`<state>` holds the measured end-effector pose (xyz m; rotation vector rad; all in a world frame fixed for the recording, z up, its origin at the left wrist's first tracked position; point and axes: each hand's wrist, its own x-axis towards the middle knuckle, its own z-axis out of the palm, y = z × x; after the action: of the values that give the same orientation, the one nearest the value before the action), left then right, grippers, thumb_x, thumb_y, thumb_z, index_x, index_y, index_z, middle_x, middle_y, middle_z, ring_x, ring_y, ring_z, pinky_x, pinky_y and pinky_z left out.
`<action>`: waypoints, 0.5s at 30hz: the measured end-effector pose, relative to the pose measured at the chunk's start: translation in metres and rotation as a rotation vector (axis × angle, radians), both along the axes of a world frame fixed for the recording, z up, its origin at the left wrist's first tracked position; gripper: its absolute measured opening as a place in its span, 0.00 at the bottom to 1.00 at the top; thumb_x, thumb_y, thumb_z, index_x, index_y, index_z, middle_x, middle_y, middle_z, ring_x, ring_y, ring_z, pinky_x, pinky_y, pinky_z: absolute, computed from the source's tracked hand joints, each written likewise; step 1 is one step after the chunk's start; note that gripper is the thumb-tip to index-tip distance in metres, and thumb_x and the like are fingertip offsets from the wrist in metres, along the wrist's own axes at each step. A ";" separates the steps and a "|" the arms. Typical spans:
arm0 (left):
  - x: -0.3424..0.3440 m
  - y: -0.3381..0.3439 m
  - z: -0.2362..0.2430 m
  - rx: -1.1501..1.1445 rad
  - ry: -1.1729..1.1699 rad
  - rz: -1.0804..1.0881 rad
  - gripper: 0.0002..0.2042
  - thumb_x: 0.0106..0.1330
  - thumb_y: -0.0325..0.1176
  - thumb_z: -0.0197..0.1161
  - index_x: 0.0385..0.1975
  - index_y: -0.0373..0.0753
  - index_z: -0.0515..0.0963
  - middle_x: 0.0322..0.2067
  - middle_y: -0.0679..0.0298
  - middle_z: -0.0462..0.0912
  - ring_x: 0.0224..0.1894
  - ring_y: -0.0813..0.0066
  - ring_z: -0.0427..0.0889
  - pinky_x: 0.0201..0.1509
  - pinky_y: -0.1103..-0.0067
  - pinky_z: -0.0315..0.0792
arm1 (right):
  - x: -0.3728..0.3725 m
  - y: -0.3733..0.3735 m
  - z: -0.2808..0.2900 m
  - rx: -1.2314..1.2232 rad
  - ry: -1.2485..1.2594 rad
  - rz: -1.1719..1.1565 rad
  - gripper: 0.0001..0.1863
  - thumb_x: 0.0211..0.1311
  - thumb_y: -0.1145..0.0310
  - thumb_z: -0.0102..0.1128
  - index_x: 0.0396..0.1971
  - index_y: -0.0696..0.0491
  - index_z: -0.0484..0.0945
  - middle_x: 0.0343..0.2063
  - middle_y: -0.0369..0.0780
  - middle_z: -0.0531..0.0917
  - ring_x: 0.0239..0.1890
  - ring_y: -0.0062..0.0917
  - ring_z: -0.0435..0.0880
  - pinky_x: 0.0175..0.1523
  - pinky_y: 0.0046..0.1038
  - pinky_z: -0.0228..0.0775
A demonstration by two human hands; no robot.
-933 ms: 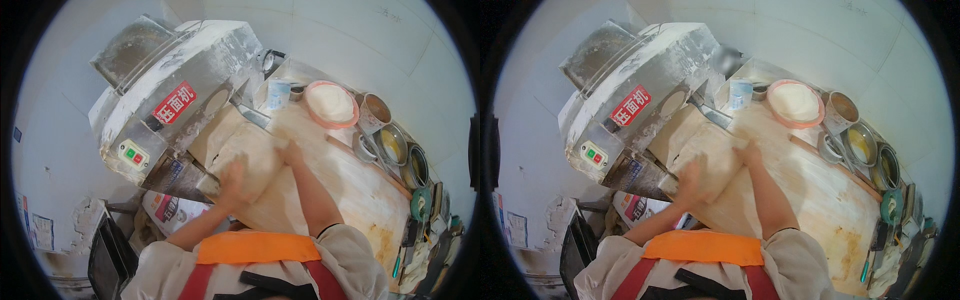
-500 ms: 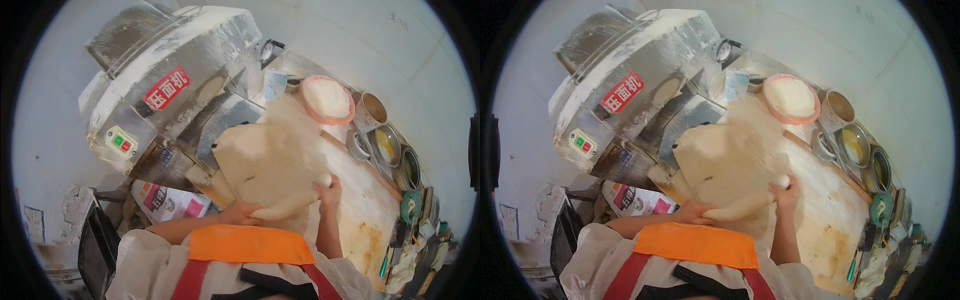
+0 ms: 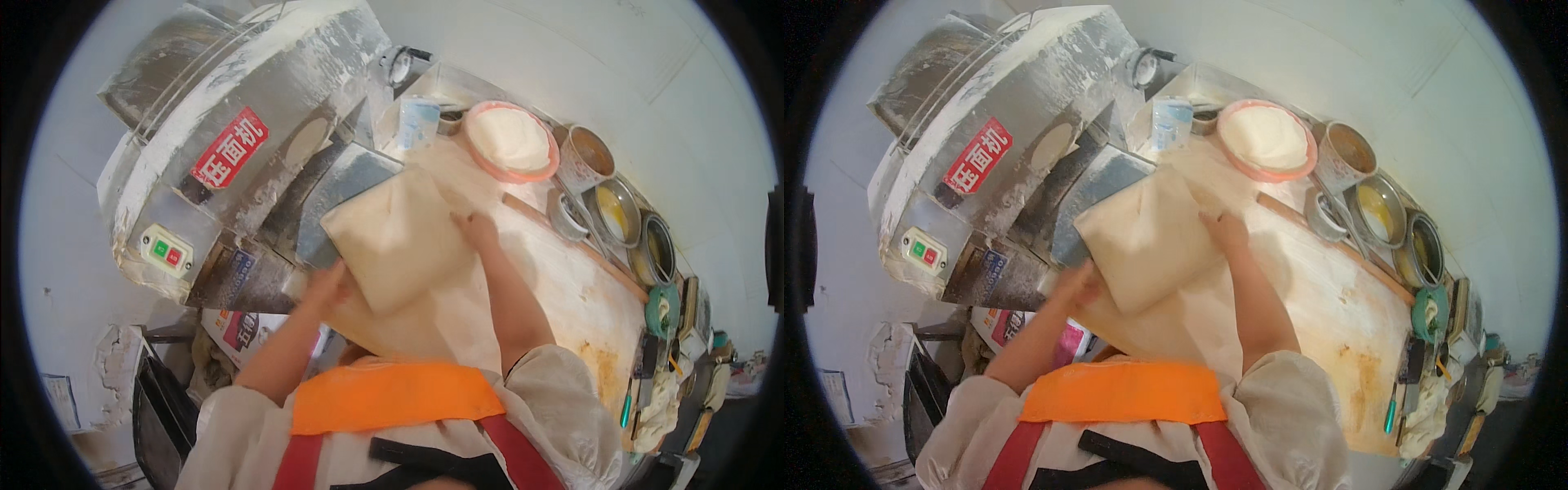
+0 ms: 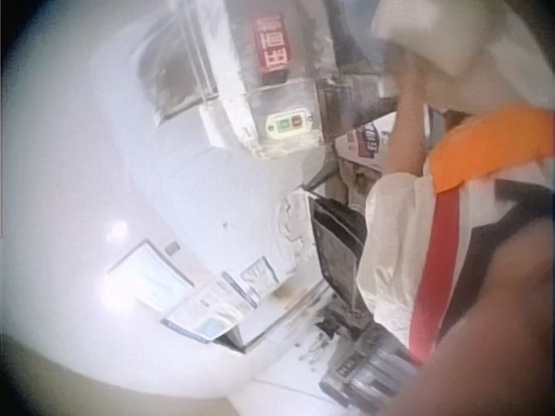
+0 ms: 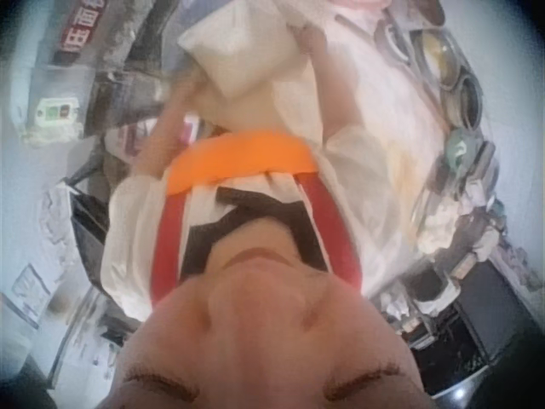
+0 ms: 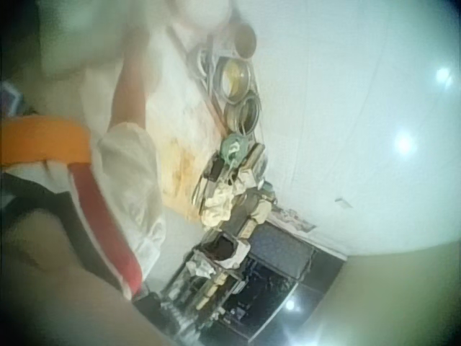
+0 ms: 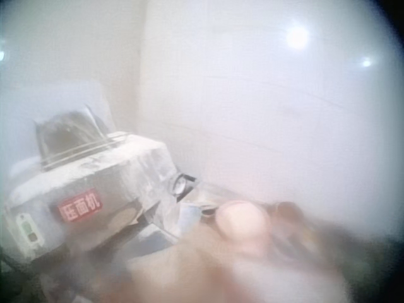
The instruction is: The person cuts strips of dark dough and places them on a larger sheet of light dough, then folds the sheet and processes it through a machine, followed by rolling it with a rolling pin and trimming edges with a knife.
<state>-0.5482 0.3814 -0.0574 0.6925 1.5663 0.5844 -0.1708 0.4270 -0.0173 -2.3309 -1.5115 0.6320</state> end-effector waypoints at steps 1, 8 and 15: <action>0.025 -0.011 0.016 -0.093 0.050 -0.007 0.24 0.63 0.54 0.65 0.36 0.33 0.80 0.31 0.61 0.83 0.26 0.71 0.80 0.26 0.75 0.72 | -0.003 -0.009 -0.013 -0.026 0.020 -0.028 0.33 0.64 0.41 0.50 0.41 0.61 0.82 0.39 0.54 0.84 0.46 0.46 0.82 0.52 0.41 0.72; 0.064 0.007 0.023 0.323 0.472 -0.308 0.32 0.52 0.48 0.72 0.48 0.25 0.75 0.42 0.49 0.83 0.46 0.50 0.81 0.53 0.67 0.73 | -0.025 -0.129 -0.040 0.155 -0.060 -0.117 0.33 0.66 0.43 0.50 0.19 0.62 0.79 0.22 0.58 0.80 0.31 0.52 0.82 0.39 0.48 0.70; 0.119 -0.013 0.058 0.983 0.832 -0.882 0.40 0.60 0.48 0.64 0.66 0.29 0.59 0.68 0.50 0.59 0.71 0.53 0.55 0.71 0.56 0.49 | -0.030 -0.182 0.010 0.258 -0.082 -0.277 0.30 0.63 0.53 0.57 0.57 0.62 0.70 0.51 0.54 0.78 0.55 0.47 0.75 0.61 0.42 0.66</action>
<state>-0.4294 0.3685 0.0002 2.4493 1.3872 0.3551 -0.2009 0.2449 -0.0076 -2.3258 -1.1881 0.2579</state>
